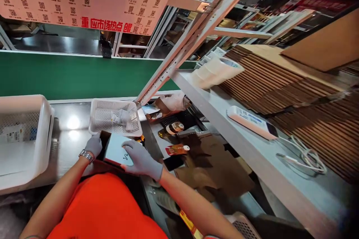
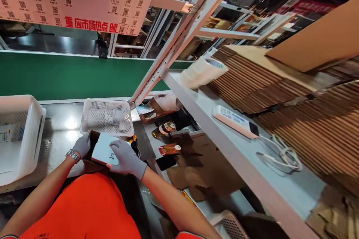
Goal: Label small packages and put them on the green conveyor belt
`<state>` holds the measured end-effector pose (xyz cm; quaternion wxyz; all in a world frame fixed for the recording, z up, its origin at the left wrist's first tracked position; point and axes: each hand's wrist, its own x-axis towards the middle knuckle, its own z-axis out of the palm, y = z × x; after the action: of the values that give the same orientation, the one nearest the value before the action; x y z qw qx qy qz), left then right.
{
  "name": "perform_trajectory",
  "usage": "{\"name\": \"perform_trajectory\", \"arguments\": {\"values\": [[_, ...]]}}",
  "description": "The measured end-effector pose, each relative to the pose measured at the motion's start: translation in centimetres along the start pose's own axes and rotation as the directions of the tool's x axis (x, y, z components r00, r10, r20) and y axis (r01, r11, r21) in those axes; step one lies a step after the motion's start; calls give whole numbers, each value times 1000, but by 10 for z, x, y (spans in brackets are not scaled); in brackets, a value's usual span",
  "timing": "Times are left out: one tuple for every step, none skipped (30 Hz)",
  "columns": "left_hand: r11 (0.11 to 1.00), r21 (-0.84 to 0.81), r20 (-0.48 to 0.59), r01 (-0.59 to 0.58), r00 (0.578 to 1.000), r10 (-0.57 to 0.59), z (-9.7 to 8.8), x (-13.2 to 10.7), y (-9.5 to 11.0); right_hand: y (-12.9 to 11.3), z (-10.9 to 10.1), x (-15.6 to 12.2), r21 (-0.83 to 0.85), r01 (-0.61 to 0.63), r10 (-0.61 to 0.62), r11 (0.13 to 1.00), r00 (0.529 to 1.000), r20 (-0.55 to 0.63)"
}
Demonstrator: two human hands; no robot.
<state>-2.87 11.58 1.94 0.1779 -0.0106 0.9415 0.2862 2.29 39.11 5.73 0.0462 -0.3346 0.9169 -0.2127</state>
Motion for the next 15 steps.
{"name": "perform_trajectory", "arguments": {"values": [[1000,-9,5,-3,1000,3,0,0,0,0,2,2,18,8,-8,1000,1000,-15],[1000,-13,11,-7,1000,7,0,-1,0,0,5,5,28,9,-8,1000,1000,-30],[1000,-14,15,-14,1000,14,0,-1,0,0,7,8,30,8,-7,1000,999,-38],[1000,-12,19,-18,1000,18,0,0,0,-1,9,10,27,7,-6,1000,999,-38],[1000,-9,24,-17,1000,17,-1,0,0,-3,10,12,24,7,-6,1000,999,-35],[1000,-8,29,-15,999,16,-2,1,0,-4,12,13,25,7,-6,1000,999,-31],[1000,-7,33,-11,999,11,-2,1,0,-5,13,15,30,7,-6,1000,999,-31],[1000,-7,38,-8,999,8,-3,1,0,-6,14,16,40,7,-5,999,999,-37],[1000,-4,43,-5,999,5,-4,1,-1,-6,16,17,50,5,-3,999,999,-46],[1000,1,45,-4,999,3,-5,1,-1,-6,18,18,54,0,3,999,999,-52],[1000,9,47,-2,999,2,-5,1,-1,-5,21,19,49,-8,10,999,999,-38],[1000,15,44,-2,999,1,-5,1,-1,-4,26,20,34,-25,25,999,1000,-3],[1000,19,41,-3,999,2,-4,0,-2,-2,30,20,7,-50,50,999,997,51],[1000,18,37,-5,999,5,-3,-1,-1,0,35,20,-27,-77,80,997,990,119],[1000,15,34,-7,999,6,-2,-1,-1,3,40,20,-65,-102,112,993,977,183]]}}
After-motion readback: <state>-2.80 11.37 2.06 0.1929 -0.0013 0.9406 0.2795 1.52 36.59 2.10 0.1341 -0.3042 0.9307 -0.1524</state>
